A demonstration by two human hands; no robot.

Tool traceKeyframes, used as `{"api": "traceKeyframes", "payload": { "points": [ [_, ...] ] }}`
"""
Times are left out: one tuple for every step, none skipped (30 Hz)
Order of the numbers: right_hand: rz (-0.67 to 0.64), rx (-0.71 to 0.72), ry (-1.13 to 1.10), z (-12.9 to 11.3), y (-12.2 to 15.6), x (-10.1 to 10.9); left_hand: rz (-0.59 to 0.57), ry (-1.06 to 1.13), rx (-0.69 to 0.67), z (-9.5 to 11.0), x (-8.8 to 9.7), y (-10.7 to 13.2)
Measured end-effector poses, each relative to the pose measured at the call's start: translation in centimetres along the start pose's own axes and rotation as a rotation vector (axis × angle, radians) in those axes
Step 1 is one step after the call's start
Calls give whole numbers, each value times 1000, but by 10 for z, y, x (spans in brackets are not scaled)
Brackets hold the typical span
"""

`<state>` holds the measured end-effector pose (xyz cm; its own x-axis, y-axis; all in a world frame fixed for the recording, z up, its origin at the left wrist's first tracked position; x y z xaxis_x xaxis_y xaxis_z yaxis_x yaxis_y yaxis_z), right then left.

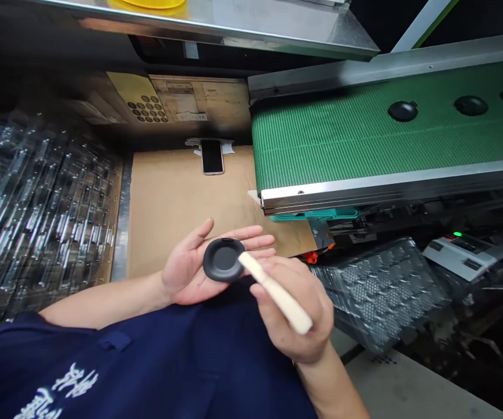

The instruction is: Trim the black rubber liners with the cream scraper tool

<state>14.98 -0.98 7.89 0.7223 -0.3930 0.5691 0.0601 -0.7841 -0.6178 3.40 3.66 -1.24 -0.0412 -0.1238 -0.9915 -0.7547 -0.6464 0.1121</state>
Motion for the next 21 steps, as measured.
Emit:
{"api": "traceKeyframes", "payload": {
  "points": [
    [50,-48,-26,6,2,5,-8,0,-14,2,-1,0],
    [86,-85,-54,11,5,8,-10,-3,-30,4,-1,1],
    [95,-109,-73,15,6,7,-11,-8,-47,6,-1,2],
    [85,-119,-80,17,7,5,-11,-16,-63,8,0,2],
    [62,-119,-72,18,7,2,-12,-26,-81,10,0,3],
    [27,-109,-55,18,6,-3,-11,-38,-98,11,1,5],
    [-13,-89,-36,17,4,-8,-11,-52,-118,13,1,6],
    [-61,-61,-19,14,2,-14,-8,-68,-140,15,2,8],
    [-102,-23,-4,11,-1,-19,-2,-86,-161,16,4,10],
    [-138,23,10,7,-4,-25,7,-104,-181,18,5,12],
    [-166,68,20,3,-7,-30,16,-119,-200,19,7,15],
    [-189,108,21,-1,-9,-36,20,-130,-222,21,8,17],
    [-211,139,13,-5,-11,-42,17,-134,-250,23,9,20],
    [-239,164,-10,-10,-12,-49,9,-135,-283,27,9,23],
    [-277,179,-50,-14,-12,-57,1,-135,-322,30,10,26],
    [-328,190,-104,-19,-11,-66,0,-136,-359,35,11,29],
    [-389,201,-168,-24,-10,-76,12,-140,-391,38,13,32],
    [-455,216,-233,-30,-8,-85,36,-145,-416,42,17,36],
    [-513,232,-294,-36,-6,-93,67,-149,-438,46,21,39],
    [-561,250,-346,-41,-5,-99,97,-151,-463,50,24,44],
    [-594,264,-387,-45,-5,-103,121,-155,-494,54,26,50]
  ]
}}
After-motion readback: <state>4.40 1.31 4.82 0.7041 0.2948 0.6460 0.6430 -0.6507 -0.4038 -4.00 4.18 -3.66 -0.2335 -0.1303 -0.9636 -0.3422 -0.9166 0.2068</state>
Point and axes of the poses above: each hand's wrist, its own y-axis away from the middle knuckle, its own x-axis out of the back of the hand, z = x × y, the point moved 9 cm from there along -y, towards the middle knuckle, and after that the axes turned 14 degrees about y, right-handed, at the moved point
